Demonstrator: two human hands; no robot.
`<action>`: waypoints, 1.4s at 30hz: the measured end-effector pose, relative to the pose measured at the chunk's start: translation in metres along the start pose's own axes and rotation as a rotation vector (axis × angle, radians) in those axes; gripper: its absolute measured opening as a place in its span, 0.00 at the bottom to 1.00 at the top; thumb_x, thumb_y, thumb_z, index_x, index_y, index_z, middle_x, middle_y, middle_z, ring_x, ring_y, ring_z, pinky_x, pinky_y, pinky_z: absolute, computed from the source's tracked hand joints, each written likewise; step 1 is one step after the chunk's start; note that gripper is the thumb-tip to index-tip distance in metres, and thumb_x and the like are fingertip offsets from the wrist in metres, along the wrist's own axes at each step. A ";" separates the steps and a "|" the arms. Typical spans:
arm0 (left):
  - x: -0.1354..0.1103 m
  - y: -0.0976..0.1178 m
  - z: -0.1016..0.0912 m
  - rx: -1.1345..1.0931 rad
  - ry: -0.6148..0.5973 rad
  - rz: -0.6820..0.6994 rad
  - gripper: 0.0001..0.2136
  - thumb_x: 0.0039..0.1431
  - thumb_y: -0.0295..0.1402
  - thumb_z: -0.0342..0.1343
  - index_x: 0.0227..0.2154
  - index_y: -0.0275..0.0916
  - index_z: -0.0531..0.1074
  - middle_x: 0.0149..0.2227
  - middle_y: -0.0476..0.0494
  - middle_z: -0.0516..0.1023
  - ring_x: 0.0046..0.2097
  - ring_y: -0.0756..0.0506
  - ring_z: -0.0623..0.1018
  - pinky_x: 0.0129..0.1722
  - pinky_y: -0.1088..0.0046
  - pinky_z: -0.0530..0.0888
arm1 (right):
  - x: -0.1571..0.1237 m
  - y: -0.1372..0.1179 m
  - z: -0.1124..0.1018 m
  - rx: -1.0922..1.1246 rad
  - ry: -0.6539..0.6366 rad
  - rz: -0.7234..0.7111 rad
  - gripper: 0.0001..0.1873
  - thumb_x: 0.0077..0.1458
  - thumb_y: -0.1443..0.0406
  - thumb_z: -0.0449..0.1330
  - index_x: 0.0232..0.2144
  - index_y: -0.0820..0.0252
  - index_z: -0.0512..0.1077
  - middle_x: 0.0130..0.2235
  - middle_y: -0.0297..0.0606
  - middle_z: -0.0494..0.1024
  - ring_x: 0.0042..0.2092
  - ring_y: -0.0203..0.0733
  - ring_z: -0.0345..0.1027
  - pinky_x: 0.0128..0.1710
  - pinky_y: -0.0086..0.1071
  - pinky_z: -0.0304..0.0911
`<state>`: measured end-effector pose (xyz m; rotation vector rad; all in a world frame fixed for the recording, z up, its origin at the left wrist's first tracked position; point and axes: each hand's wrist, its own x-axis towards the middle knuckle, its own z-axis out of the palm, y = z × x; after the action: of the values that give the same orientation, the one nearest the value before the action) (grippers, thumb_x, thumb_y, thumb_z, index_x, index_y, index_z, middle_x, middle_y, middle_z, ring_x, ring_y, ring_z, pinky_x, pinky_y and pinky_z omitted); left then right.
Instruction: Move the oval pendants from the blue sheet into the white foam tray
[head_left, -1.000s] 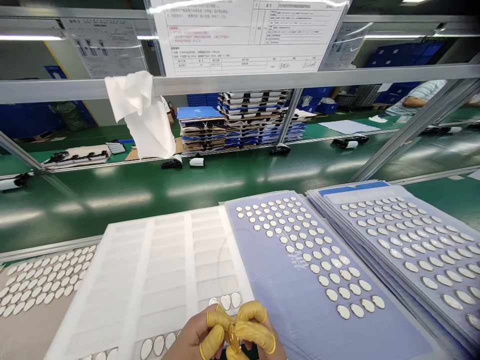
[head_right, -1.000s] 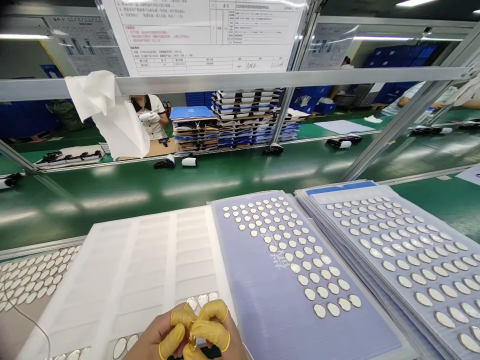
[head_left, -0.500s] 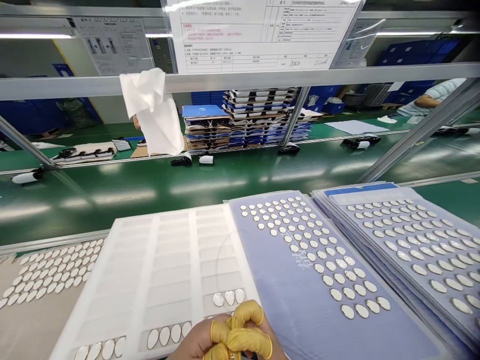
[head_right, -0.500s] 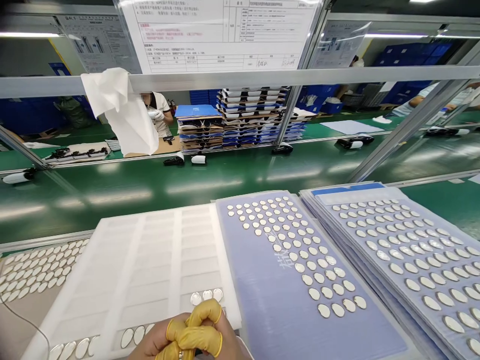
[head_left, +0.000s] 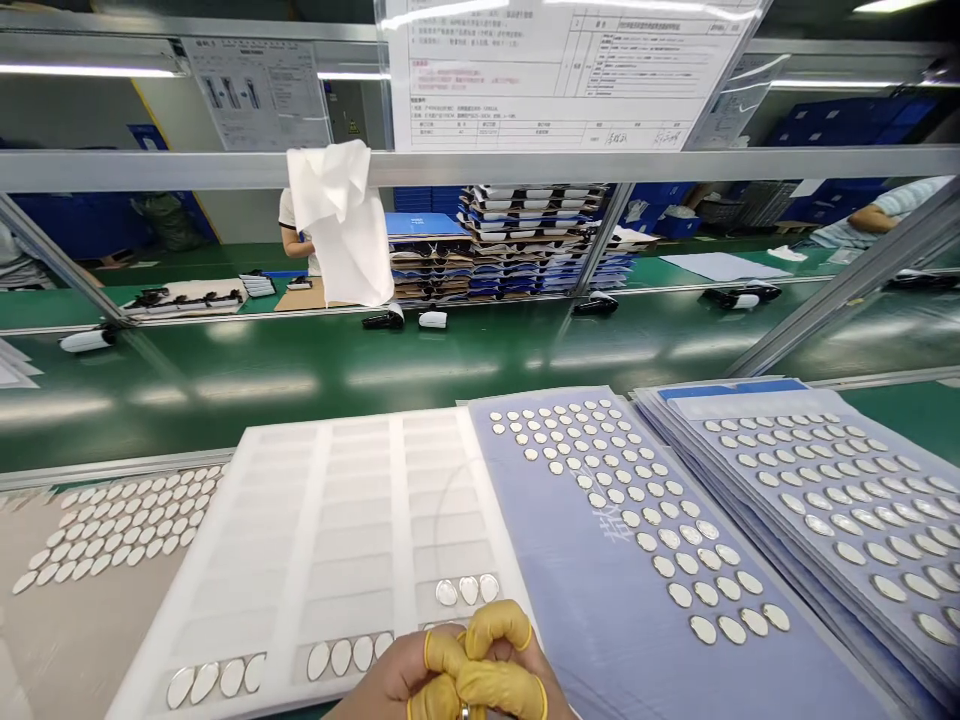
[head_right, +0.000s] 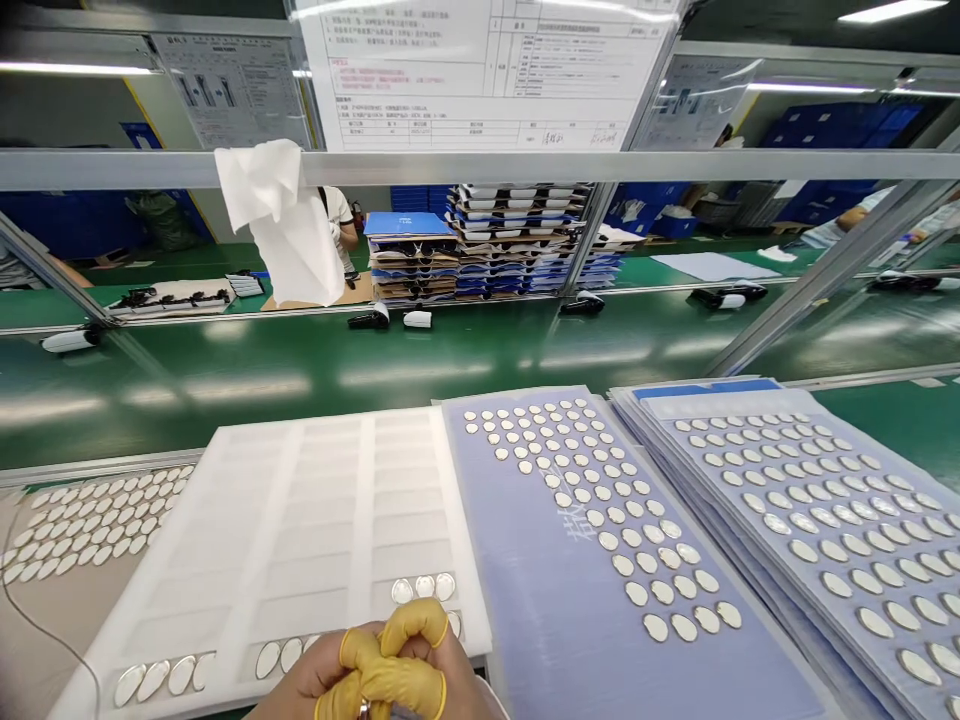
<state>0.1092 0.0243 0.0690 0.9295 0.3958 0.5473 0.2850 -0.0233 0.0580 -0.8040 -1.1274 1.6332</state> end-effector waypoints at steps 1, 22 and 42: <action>-0.001 -0.001 -0.002 -0.005 0.031 -0.053 0.14 0.58 0.47 0.69 0.41 0.45 0.83 0.33 0.49 0.73 0.33 0.51 0.69 0.36 0.74 0.66 | -0.001 0.000 0.002 -0.010 0.029 -0.005 0.14 0.61 0.51 0.67 0.41 0.44 0.66 0.37 0.31 0.72 0.37 0.41 0.73 0.40 0.36 0.69; 0.010 -0.083 -0.054 -0.069 0.431 -0.055 0.31 0.44 0.65 0.68 0.33 0.39 0.75 0.21 0.57 0.67 0.20 0.57 0.56 0.23 0.76 0.54 | 0.019 0.074 -0.013 -0.771 0.192 -0.332 0.28 0.51 0.76 0.57 0.50 0.42 0.71 0.47 0.31 0.69 0.30 0.36 0.60 0.36 0.30 0.68; 0.003 -0.128 -0.099 1.116 0.790 0.469 0.16 0.69 0.32 0.47 0.51 0.42 0.78 0.54 0.36 0.83 0.57 0.39 0.81 0.60 0.61 0.77 | 0.051 0.051 -0.010 -1.449 0.164 0.288 0.28 0.54 0.72 0.64 0.58 0.59 0.74 0.59 0.51 0.75 0.50 0.58 0.79 0.50 0.47 0.72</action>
<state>0.0926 0.0278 -0.0918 1.8881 1.2906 1.1724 0.2598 0.0222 0.0070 -2.0000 -2.0981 0.6761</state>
